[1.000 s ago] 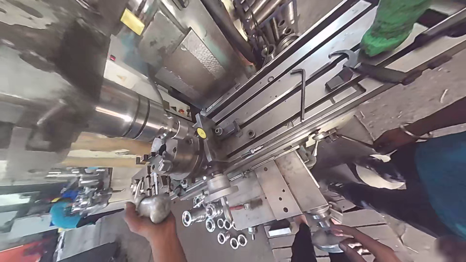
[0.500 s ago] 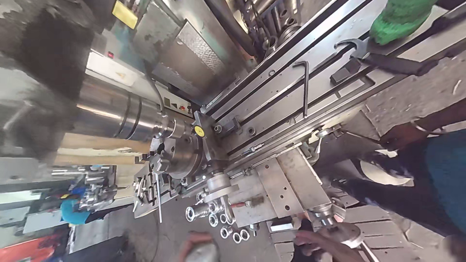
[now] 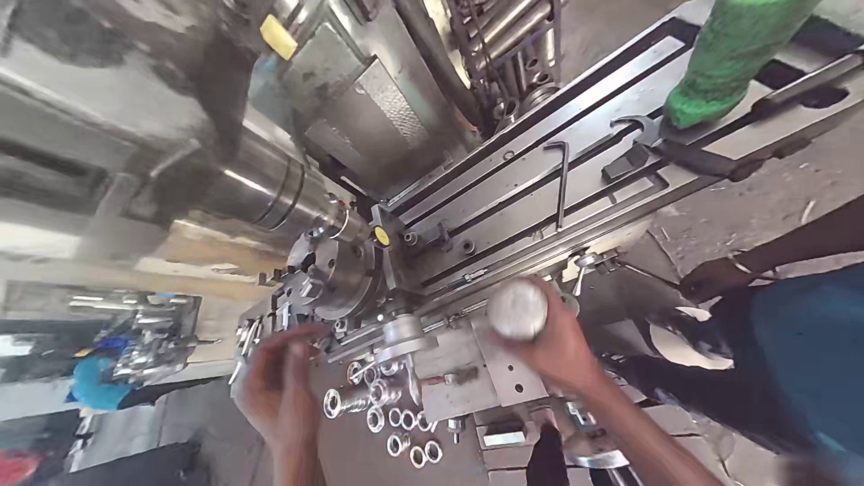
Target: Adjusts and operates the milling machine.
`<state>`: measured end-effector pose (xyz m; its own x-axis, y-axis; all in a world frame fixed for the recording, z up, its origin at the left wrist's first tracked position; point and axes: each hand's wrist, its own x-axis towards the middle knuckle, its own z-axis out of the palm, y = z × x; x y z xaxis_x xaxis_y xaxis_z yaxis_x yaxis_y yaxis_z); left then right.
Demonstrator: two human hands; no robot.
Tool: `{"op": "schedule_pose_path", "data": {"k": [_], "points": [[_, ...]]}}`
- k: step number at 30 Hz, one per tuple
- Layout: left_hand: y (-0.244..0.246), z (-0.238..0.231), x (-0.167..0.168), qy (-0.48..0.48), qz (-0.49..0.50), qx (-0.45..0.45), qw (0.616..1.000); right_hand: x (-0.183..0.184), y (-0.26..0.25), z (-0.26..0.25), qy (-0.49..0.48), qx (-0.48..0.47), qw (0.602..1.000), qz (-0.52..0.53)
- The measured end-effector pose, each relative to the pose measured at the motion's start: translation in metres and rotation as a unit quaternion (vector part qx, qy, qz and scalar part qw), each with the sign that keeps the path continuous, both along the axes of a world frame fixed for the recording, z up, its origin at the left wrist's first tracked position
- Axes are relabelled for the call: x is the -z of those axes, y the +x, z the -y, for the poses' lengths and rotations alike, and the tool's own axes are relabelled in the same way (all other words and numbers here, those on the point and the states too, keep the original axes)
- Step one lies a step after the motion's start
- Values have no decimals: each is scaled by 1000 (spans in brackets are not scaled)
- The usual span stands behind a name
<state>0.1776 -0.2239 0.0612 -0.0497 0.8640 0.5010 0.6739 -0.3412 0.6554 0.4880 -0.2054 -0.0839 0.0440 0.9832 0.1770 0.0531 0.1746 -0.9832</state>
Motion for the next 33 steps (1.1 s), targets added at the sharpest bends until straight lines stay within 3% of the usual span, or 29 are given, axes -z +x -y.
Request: {"op": "schedule_pose_path", "data": {"k": [2, 4, 9, 13, 17, 22, 33], "points": [[-48, -47, 1, 125, 5, -76, 989, -2, -6, -53, 5, 78, 997, 14], [-84, -91, 7, 148, -42, -105, 982, -3, -16, -104, 23, 144, 989, 27], [-111, -151, 27, -3, -85, -129, 988, 20, -27, -170, 62, 201, 968, 133], [-107, -154, 27, -31, -171, -136, 975, 31, -28, -177, 1, 209, 966, 152], [-108, -160, 18, 0, -291, -57, 955, 29, -29, -177, -16, 234, 961, 145], [-105, -159, 16, -49, -302, -94, 947, 28, -27, -177, -25, 210, 966, 147], [-98, -157, 15, -62, -311, -137, 939, 30, -27, -175, -23, 204, 969, 134]]}}
